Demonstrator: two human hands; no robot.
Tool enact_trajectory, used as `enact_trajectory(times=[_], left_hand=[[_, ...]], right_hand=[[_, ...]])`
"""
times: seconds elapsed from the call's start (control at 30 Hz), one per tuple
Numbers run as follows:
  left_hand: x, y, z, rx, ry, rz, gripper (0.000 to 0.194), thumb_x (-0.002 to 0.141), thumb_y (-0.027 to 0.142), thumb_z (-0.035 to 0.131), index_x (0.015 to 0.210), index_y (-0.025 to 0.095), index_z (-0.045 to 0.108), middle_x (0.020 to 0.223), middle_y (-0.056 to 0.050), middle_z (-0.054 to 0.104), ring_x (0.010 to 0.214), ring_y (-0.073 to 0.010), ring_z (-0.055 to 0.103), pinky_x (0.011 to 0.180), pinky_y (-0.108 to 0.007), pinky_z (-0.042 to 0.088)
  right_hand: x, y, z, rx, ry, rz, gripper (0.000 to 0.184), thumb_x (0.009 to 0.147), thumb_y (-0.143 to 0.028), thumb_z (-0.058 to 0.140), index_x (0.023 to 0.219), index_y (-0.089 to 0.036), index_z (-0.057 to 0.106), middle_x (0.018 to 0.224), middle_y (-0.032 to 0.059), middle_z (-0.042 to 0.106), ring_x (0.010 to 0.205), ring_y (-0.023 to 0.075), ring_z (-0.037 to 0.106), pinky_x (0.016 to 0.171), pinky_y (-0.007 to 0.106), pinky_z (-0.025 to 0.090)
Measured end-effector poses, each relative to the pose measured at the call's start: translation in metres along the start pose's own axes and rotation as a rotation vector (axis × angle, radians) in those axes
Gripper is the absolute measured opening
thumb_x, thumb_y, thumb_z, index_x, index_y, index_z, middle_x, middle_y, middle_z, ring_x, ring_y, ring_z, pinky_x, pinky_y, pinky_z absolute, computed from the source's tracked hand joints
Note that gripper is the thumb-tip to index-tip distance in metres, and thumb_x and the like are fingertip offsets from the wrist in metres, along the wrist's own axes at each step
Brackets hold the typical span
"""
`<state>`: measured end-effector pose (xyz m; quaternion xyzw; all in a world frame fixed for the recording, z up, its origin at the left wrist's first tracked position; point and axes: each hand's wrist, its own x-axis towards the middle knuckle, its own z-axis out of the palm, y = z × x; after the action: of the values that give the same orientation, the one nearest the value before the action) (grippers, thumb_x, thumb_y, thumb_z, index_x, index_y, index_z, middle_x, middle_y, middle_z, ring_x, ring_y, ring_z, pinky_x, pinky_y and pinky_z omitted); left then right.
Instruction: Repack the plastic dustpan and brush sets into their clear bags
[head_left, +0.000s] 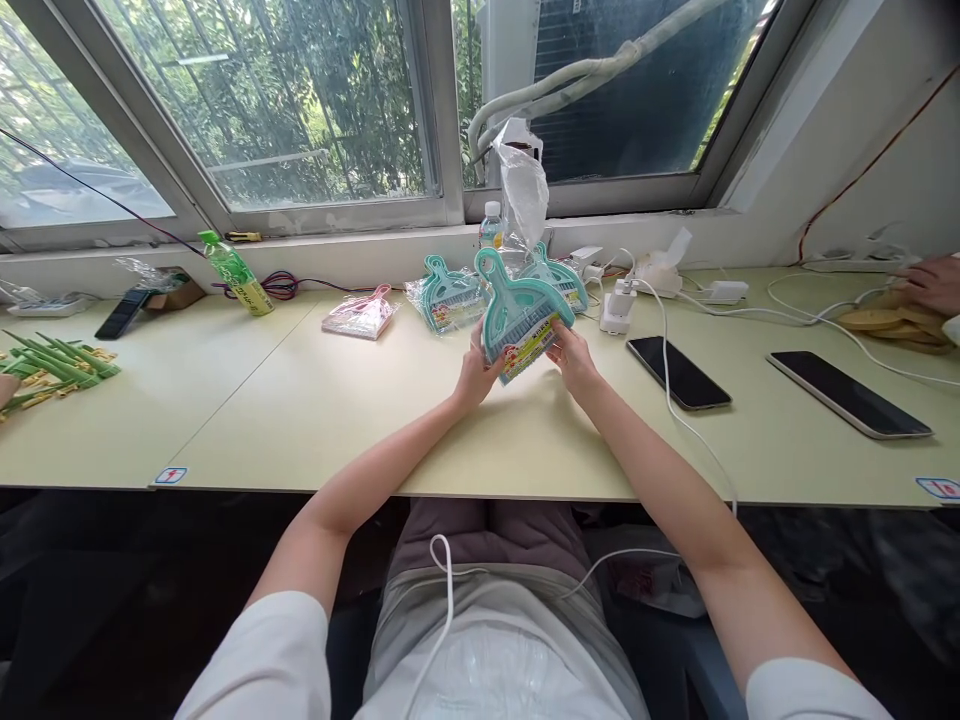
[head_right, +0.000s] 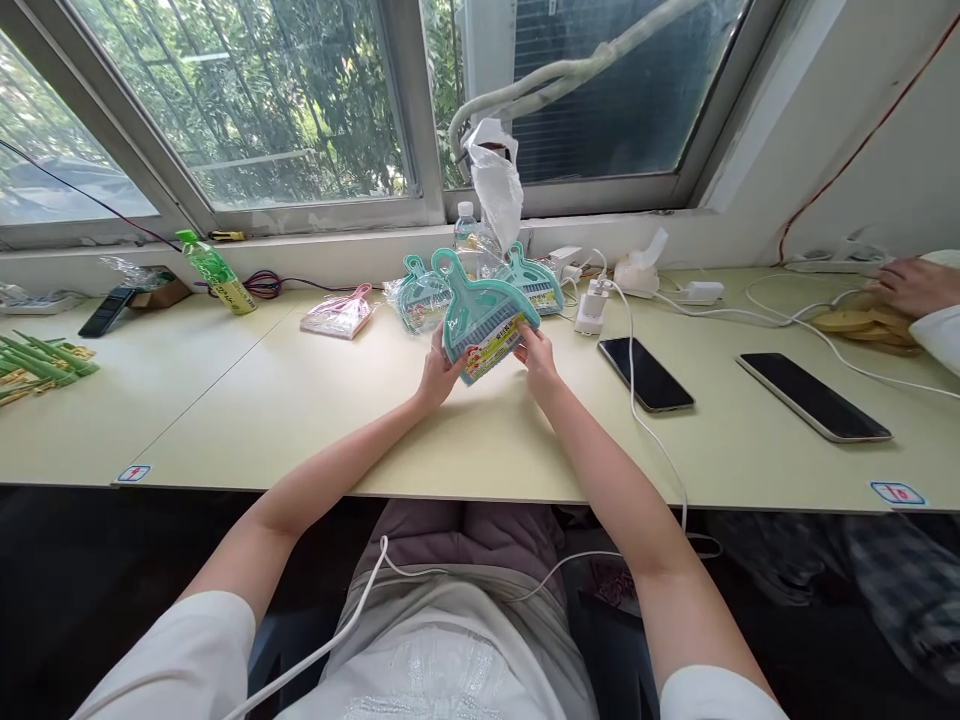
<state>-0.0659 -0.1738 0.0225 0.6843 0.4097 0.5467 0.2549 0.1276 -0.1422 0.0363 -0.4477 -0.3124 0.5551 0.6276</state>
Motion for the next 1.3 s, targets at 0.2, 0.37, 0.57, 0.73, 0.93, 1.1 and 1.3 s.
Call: enact_trajectory(times=[0.2,0.37,0.57,0.73,0.93,1.1,1.3], left_hand=[[0.0,-0.002,-0.004,0.052,-0.013,0.039,0.076,0.088,0.036,0.059,0.154,0.024,0.023,0.122,-0.008,0.066,0.094,-0.0175,0.065,0.081,-0.029,0.053],[-0.003,0.007,-0.005,0.007,-0.008,0.001,0.077,0.086,0.037,0.062,0.153,0.024,0.028,0.121,-0.007,0.067,0.095,-0.0189,0.065,0.087,-0.031,0.052],[-0.005,0.02,-0.007,-0.098,0.008,-0.053,0.078,0.077,0.032,0.072,0.148,0.027,0.039,0.126,-0.005,0.066,0.115,-0.0231,0.062,0.101,-0.034,0.049],[-0.007,0.026,-0.01,-0.103,-0.018,-0.004,0.08,0.077,0.036,0.071,0.149,0.027,0.038,0.138,-0.005,0.06,0.133,-0.0249,0.051,0.111,-0.037,0.043],[-0.011,0.033,-0.011,-0.109,-0.058,0.022,0.082,0.076,0.035,0.071,0.15,0.024,0.037,0.138,-0.007,0.06,0.128,-0.0238,0.056,0.108,-0.033,0.045],[-0.007,0.026,-0.012,-0.086,0.05,0.015,0.079,0.079,0.033,0.068,0.15,0.025,0.036,0.132,-0.006,0.063,0.132,-0.0242,0.052,0.11,-0.035,0.044],[-0.001,0.023,-0.013,-0.097,0.098,0.014,0.077,0.08,0.035,0.07,0.148,0.027,0.037,0.136,-0.007,0.06,0.128,-0.0245,0.055,0.109,-0.035,0.044]], right_hand=[[-0.001,0.003,0.003,-0.024,-0.007,0.016,0.042,0.061,-0.056,0.079,0.084,-0.026,0.062,0.08,-0.0027,0.07,0.074,0.0148,0.064,0.077,0.029,0.048],[-0.002,0.001,0.002,-0.039,-0.002,0.003,0.046,0.062,-0.061,0.078,0.085,-0.026,0.061,0.087,-0.0009,0.071,0.081,0.0169,0.066,0.076,0.029,0.049],[-0.006,-0.002,0.002,-0.077,0.022,-0.003,0.051,0.061,-0.068,0.076,0.086,-0.027,0.06,0.087,0.0,0.07,0.078,0.0168,0.065,0.07,0.028,0.05],[-0.006,-0.001,0.002,-0.083,-0.009,0.001,0.052,0.06,-0.067,0.078,0.088,-0.027,0.06,0.087,-0.0004,0.07,0.076,0.0158,0.066,0.069,0.027,0.05],[-0.005,-0.006,0.003,-0.008,-0.09,-0.08,0.053,0.063,-0.068,0.075,0.095,-0.027,0.064,0.097,-0.0011,0.071,0.085,0.0154,0.067,0.076,0.026,0.052],[-0.011,-0.01,0.006,0.029,-0.236,-0.13,0.055,0.059,-0.061,0.082,0.099,-0.027,0.063,0.103,-0.0006,0.073,0.094,0.017,0.069,0.082,0.029,0.054],[-0.013,-0.006,0.005,-0.077,-0.328,-0.085,0.06,0.045,-0.034,0.095,0.095,-0.024,0.062,0.093,0.0,0.074,0.082,0.0172,0.069,0.069,0.027,0.055]])
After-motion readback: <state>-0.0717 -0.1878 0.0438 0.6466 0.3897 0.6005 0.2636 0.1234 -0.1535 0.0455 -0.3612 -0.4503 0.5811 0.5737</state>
